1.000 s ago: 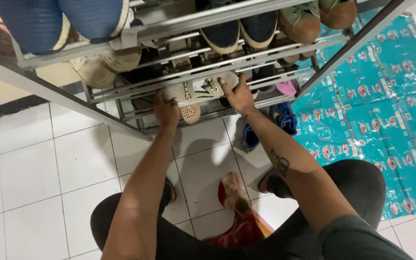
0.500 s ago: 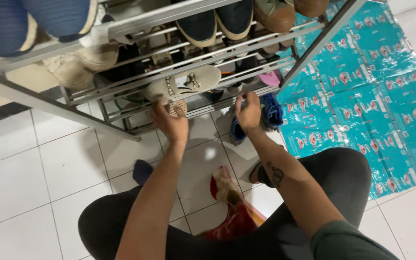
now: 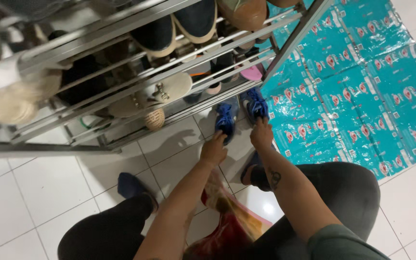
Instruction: The person sits on the floor in front of a metal shoe rack and organizes various shoes. They pick up pairs of sneakers, sandals, and slippers from the floor and the shelves, inspect them, and place them back onto the rack in an orderly fashion.
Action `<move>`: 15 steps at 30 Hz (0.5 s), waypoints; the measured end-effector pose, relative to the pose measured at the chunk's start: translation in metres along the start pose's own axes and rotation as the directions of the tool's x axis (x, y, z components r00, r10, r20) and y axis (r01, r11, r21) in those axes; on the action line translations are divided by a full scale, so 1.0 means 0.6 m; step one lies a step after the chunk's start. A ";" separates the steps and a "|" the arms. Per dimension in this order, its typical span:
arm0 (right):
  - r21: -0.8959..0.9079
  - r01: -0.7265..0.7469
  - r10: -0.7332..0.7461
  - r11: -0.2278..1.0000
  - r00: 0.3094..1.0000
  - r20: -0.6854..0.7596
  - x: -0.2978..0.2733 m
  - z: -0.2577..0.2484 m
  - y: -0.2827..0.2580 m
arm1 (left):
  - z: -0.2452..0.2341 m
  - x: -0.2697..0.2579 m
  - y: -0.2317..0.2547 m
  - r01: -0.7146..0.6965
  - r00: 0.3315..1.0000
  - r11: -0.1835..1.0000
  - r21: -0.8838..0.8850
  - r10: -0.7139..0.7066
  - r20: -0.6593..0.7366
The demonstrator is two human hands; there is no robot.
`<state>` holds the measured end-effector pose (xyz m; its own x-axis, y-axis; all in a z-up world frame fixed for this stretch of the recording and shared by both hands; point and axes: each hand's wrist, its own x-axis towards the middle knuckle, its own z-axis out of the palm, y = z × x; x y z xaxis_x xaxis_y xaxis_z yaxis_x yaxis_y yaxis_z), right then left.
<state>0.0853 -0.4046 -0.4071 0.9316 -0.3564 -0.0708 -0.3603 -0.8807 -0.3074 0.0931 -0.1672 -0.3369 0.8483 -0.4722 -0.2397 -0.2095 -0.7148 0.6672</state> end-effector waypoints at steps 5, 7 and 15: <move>-0.062 0.012 -0.008 0.998 0.998 0.060 0.017 0.024 0.020 | 0.105 0.061 -0.044 0.006 0.985 0.983 0.183 -0.037 0.169; -0.125 0.006 0.010 0.992 0.992 0.127 0.023 0.031 0.013 | 0.125 0.079 -0.055 0.039 0.967 0.965 0.261 -0.102 0.233; -0.015 -0.020 0.022 1.000 0.997 0.080 -0.001 0.010 0.014 | 0.099 0.067 -0.084 0.104 0.978 0.953 0.285 -0.150 0.148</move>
<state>0.0820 -0.4098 -0.4156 0.9244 -0.3492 -0.1532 -0.3800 -0.8779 -0.2913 0.1090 -0.1811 -0.4221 0.7889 -0.4302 -0.4388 -0.2506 -0.8772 0.4096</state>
